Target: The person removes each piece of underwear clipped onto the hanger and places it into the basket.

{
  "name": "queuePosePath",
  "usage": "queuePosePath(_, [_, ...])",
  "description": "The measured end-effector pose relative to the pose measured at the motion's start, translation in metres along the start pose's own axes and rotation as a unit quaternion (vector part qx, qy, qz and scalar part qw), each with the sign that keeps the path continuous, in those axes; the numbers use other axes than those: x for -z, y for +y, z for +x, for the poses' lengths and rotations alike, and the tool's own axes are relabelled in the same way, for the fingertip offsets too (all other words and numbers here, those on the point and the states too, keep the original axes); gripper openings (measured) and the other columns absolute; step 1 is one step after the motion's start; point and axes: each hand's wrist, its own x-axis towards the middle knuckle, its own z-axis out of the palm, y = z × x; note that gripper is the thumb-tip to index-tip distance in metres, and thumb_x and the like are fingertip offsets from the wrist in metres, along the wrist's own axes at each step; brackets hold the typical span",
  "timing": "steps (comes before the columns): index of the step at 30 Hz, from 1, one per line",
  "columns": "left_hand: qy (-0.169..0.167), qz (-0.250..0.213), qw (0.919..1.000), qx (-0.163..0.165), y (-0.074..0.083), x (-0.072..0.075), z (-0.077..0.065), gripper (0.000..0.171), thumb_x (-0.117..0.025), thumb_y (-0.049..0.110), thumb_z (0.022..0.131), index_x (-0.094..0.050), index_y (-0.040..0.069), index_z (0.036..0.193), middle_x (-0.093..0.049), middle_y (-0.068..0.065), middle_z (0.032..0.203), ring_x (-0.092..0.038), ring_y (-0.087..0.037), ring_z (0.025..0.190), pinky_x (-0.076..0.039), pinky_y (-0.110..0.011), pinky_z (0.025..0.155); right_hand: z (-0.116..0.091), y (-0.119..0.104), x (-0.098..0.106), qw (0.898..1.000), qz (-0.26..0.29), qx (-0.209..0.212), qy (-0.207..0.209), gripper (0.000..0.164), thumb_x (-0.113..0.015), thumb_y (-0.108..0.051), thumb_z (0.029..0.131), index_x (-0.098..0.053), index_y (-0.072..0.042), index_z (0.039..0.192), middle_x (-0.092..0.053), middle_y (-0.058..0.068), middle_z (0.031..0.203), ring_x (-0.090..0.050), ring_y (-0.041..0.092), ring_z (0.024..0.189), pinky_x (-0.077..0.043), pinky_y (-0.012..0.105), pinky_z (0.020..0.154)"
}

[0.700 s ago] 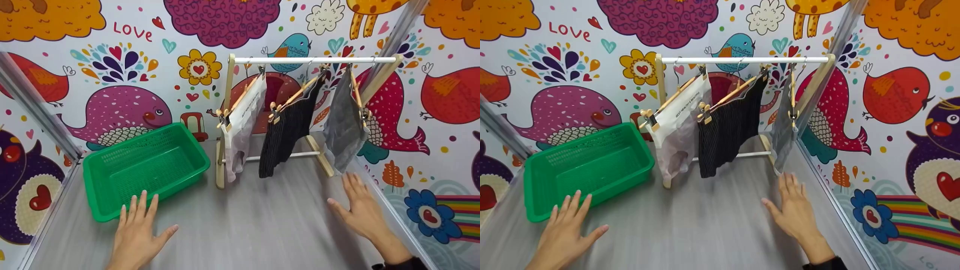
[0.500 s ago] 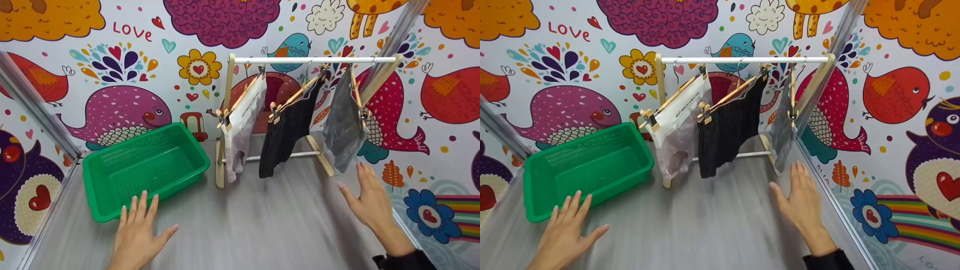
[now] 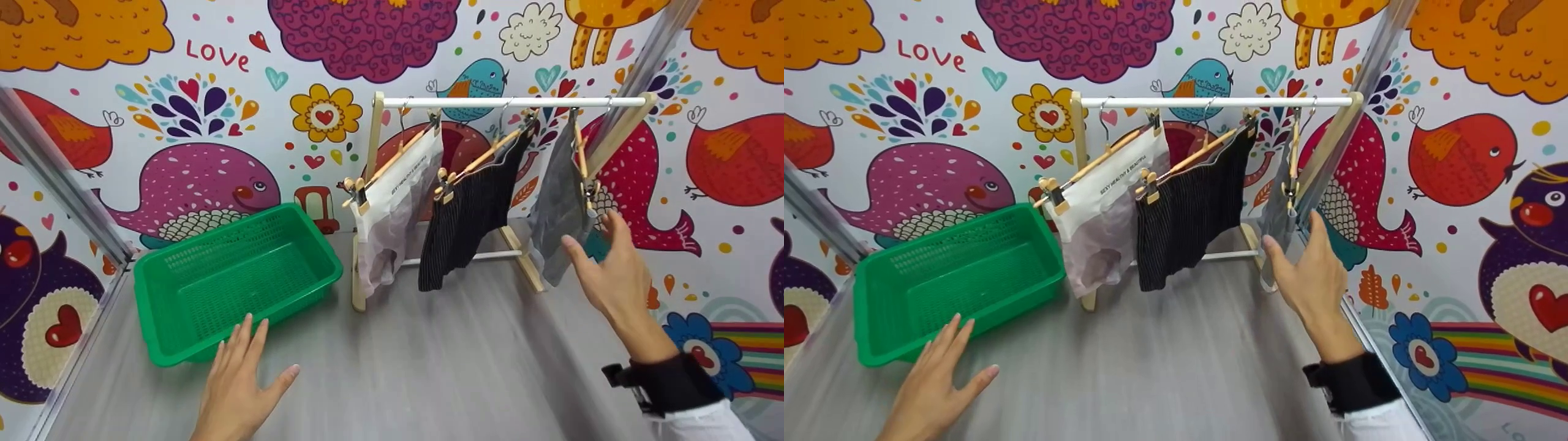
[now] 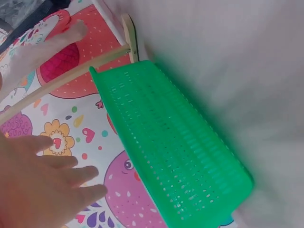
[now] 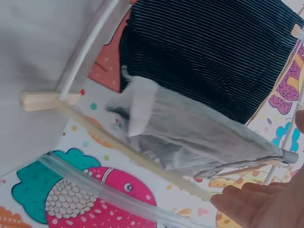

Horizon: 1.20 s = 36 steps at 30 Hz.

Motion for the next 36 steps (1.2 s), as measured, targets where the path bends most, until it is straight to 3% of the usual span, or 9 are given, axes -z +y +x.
queuePosePath(3, [0.005,-0.007,1.0000,0.000,0.002,-0.003,0.000,0.109,-0.063,0.077,0.089,-0.033,0.001,0.162,-0.020,-0.027,0.170,-0.018,-0.051,0.154,-0.015,-0.070,0.120,0.015,-0.012,-0.002,1.000,0.003,0.005,0.017,0.083,-0.073,-0.044,0.098,-0.034,-0.005,0.160,-0.050,0.022,0.156,-0.055,0.047,0.133,-0.045,0.066,0.103])
queuePosePath(8, [0.009,-0.016,0.9998,0.000,0.002,-0.007,-0.002,0.106,-0.066,0.072,0.091,-0.035,0.001,0.162,-0.022,-0.026,0.169,-0.021,-0.051,0.154,-0.016,-0.070,0.120,0.041,-0.026,-0.007,0.999,-0.004,0.006,0.039,0.081,-0.075,-0.045,0.095,-0.040,-0.005,0.156,-0.056,0.021,0.150,-0.060,0.046,0.127,-0.046,0.064,0.100])
queuePosePath(14, [0.006,-0.021,0.9997,0.006,0.003,-0.008,-0.004,0.106,-0.068,0.071,0.090,-0.035,0.000,0.161,-0.021,-0.026,0.170,-0.020,-0.051,0.154,-0.016,-0.070,0.120,0.062,-0.029,-0.013,0.998,0.016,-0.042,0.049,0.070,-0.070,-0.044,0.099,-0.045,-0.005,0.151,-0.062,0.022,0.143,-0.063,0.044,0.121,-0.048,0.059,0.097])
queuePosePath(20, [0.004,-0.031,0.9995,0.007,0.004,-0.009,-0.005,0.105,-0.068,0.071,0.090,-0.036,0.000,0.161,-0.022,-0.026,0.170,-0.021,-0.051,0.154,-0.017,-0.070,0.120,0.071,-0.026,-0.018,0.993,0.048,-0.069,0.085,0.048,-0.063,-0.031,0.106,-0.058,0.002,0.140,-0.071,0.021,0.122,-0.067,0.031,0.101,-0.051,0.027,0.077])
queuePosePath(22, [0.002,-0.034,0.9994,0.010,0.005,-0.009,-0.006,0.105,-0.068,0.071,0.090,-0.036,0.001,0.161,-0.022,-0.025,0.170,-0.022,-0.050,0.154,-0.016,-0.069,0.120,0.073,-0.025,-0.018,0.992,0.052,-0.070,0.095,0.042,-0.061,-0.027,0.107,-0.061,0.003,0.137,-0.071,0.021,0.120,-0.067,0.028,0.099,-0.052,0.021,0.077])
queuePosePath(27, [0.002,-0.042,0.9990,0.012,0.009,-0.011,-0.006,0.102,-0.068,0.069,0.091,-0.037,0.002,0.161,-0.022,-0.023,0.170,-0.023,-0.049,0.154,-0.015,-0.068,0.121,0.079,-0.022,-0.017,0.988,0.070,-0.090,0.108,0.039,-0.055,-0.023,0.110,-0.062,0.006,0.134,-0.070,0.021,0.125,-0.066,0.027,0.105,-0.056,0.027,0.090])
queuePosePath(32, [0.013,-0.045,0.9989,0.001,0.012,-0.016,-0.007,0.099,-0.071,0.066,0.091,-0.040,0.003,0.160,-0.025,-0.023,0.169,-0.029,-0.049,0.151,-0.018,-0.068,0.121,0.081,-0.019,-0.014,0.981,0.089,-0.112,0.129,0.038,-0.053,-0.024,0.110,-0.060,0.006,0.133,-0.068,0.019,0.125,-0.058,0.019,0.100,-0.046,0.025,0.085])
queuePosePath(36, [0.011,-0.048,0.9988,0.003,0.012,-0.017,-0.007,0.098,-0.072,0.064,0.091,-0.039,0.003,0.160,-0.025,-0.023,0.169,-0.029,-0.049,0.151,-0.018,-0.068,0.121,0.081,-0.019,-0.011,0.981,0.101,-0.118,0.120,0.040,-0.052,-0.026,0.111,-0.058,0.006,0.134,-0.066,0.018,0.125,-0.054,0.016,0.100,-0.047,0.026,0.087])
